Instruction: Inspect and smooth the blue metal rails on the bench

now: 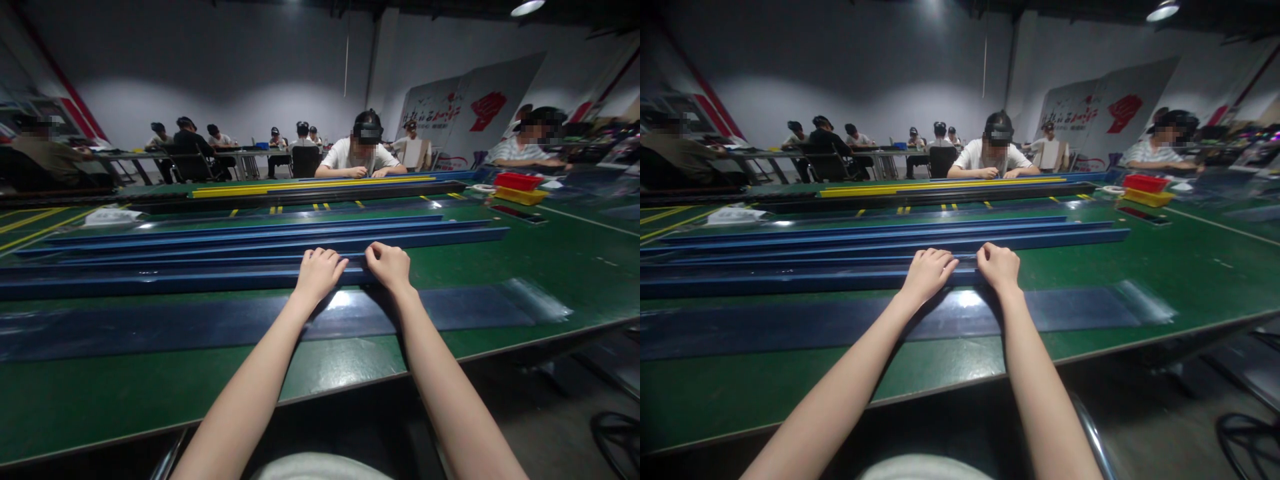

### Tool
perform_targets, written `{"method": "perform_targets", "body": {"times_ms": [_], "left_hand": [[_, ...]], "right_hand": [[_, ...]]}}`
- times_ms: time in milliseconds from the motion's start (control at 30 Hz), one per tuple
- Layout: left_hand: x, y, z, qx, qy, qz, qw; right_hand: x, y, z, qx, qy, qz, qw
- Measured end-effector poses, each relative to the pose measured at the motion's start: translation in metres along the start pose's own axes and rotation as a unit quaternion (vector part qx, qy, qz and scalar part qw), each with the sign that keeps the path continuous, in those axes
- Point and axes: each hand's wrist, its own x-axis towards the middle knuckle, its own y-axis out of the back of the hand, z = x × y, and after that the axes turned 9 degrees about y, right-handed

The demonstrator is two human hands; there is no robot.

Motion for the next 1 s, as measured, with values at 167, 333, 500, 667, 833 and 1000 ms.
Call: {"method": "perform_targets", "body": {"times_ms": [167, 333, 500, 667, 833, 1000], "left_hand": [[-0.001, -0.001, 0.0011, -0.01, -0.031, -0.02, 0.999], [-0.0016, 0.0001, 0.0014, -0.01, -0.032, -0.033, 0.999], [-0.0011, 0.0015, 0.0008, -0.013, -0.025, -0.035, 0.999], [-0.0002, 0.0023, 0.0, -0.004, -0.012, -0.031, 0.999], [0.0005, 0.0034, -0.0021, 0.012, 0.013, -0.013, 1.0], [0.0007, 0.0034, -0.0031, 0.023, 0.044, 0.002, 0.999]], "right_hand": [[-0.0006, -0.0002, -0.0006, 0.005, 0.02, 0.001, 1.0], [-0.0002, -0.0002, 0.0001, 0.008, 0.021, 0.001, 1.0], [0.0004, -0.0013, 0.0016, 0.01, 0.013, 0.011, 1.0], [0.0012, -0.0033, 0.0034, 0.005, -0.02, 0.024, 0.999], [0.002, -0.0044, 0.0051, -0.001, -0.06, 0.037, 0.997], [0.0027, -0.0044, 0.0062, -0.009, -0.074, 0.028, 0.997]]}}
